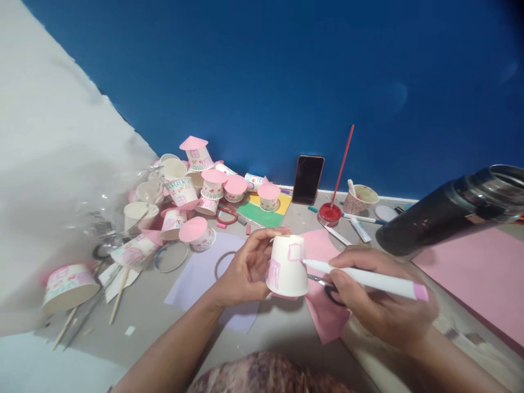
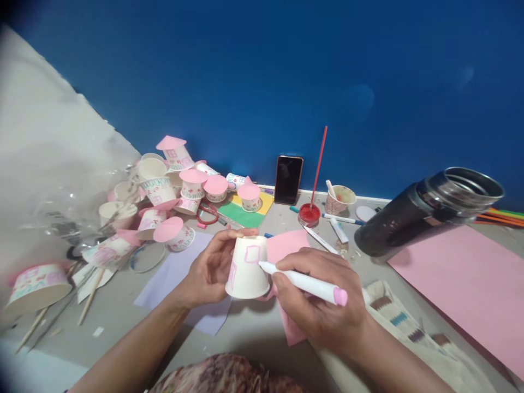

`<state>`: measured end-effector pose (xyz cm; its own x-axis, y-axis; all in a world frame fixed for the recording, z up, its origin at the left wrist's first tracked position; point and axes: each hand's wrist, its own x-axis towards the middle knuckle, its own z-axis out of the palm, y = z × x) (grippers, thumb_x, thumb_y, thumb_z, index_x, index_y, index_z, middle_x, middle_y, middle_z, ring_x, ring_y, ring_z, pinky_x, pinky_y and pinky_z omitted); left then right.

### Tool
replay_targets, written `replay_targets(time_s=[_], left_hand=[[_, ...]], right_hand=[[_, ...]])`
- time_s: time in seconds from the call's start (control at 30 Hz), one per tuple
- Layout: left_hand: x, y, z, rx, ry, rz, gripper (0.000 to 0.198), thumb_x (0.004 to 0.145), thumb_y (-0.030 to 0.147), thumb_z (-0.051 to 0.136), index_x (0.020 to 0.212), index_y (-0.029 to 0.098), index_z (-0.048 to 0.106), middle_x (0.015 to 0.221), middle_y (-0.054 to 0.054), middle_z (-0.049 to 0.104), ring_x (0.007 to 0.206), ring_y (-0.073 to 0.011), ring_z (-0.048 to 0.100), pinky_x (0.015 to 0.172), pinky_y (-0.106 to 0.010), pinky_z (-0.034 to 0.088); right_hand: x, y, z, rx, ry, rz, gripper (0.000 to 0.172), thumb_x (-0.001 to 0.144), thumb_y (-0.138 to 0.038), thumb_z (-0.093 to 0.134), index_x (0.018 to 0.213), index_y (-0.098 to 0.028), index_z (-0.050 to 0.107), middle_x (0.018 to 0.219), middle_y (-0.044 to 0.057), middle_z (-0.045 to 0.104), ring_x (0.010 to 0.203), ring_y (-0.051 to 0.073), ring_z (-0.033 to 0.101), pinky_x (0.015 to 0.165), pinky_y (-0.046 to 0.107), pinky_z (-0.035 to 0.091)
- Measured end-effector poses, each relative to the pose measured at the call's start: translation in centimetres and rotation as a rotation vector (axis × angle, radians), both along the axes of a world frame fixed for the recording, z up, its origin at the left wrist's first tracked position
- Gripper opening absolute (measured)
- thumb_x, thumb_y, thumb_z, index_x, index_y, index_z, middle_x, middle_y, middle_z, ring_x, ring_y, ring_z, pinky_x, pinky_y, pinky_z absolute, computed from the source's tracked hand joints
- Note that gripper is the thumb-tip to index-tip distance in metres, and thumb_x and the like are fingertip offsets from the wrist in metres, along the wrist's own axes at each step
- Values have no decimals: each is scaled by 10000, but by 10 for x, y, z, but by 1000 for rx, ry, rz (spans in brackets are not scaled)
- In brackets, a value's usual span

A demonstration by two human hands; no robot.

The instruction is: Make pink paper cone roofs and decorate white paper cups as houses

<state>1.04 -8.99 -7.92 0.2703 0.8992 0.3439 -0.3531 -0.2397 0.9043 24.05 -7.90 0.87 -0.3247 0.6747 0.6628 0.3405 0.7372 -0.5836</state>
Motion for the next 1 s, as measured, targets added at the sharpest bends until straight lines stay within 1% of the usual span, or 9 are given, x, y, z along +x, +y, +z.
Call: replay_targets(time_s=[0.13,0.27,0.47,0.57,0.83,1.0], left_hand=[[1,1,0,-4,-14,-10,740,699,143,897,1338,287,554,1509,-174,532,1371,-315,560,1089,-415,460],[1,1,-2,2,-25,-21,758,701,131,889,1355,297,544,1512,-168,526,1368,-298,561,1101,-410,454],[2,-2,-5,-30,17,-5,771,707,98,875,1367,316,543,1552,-148,494,1421,-310,518,1138,-423,438],[1,-3,-6,-27,31,7,770,711,83,863,1367,323,539,1567,-136,485,1450,-310,489,1168,-430,413],[2,-5,-3,-20,36,-15,748,738,35,804,1378,318,539,1571,-138,471,1475,-309,464,1194,-443,392],[2,-5,-3,1,27,4,741,749,47,800,1382,319,528,1562,-143,482,1442,-297,503,1158,-413,427]], right_hand=[[0,0,1,-5,11,-22,178,846,-77,628,772,-237,653,611,-28,735,491,145,692,474,222,544],[-1,0,5,3,14,-27,159,853,-94,624,770,-224,666,604,-9,736,475,159,690,443,238,545],[-2,0,3,156,-37,33,146,873,-91,634,869,-227,690,646,5,764,499,177,712,468,257,576],[-3,0,1,162,-55,37,161,888,-94,621,893,-237,694,651,1,768,499,173,711,476,257,578],[-1,-1,-2,161,-91,25,137,892,-128,633,919,-251,689,695,7,783,547,185,737,516,259,593],[0,-2,-1,168,-131,21,129,891,-137,629,904,-253,683,695,4,783,560,184,744,531,259,599]])
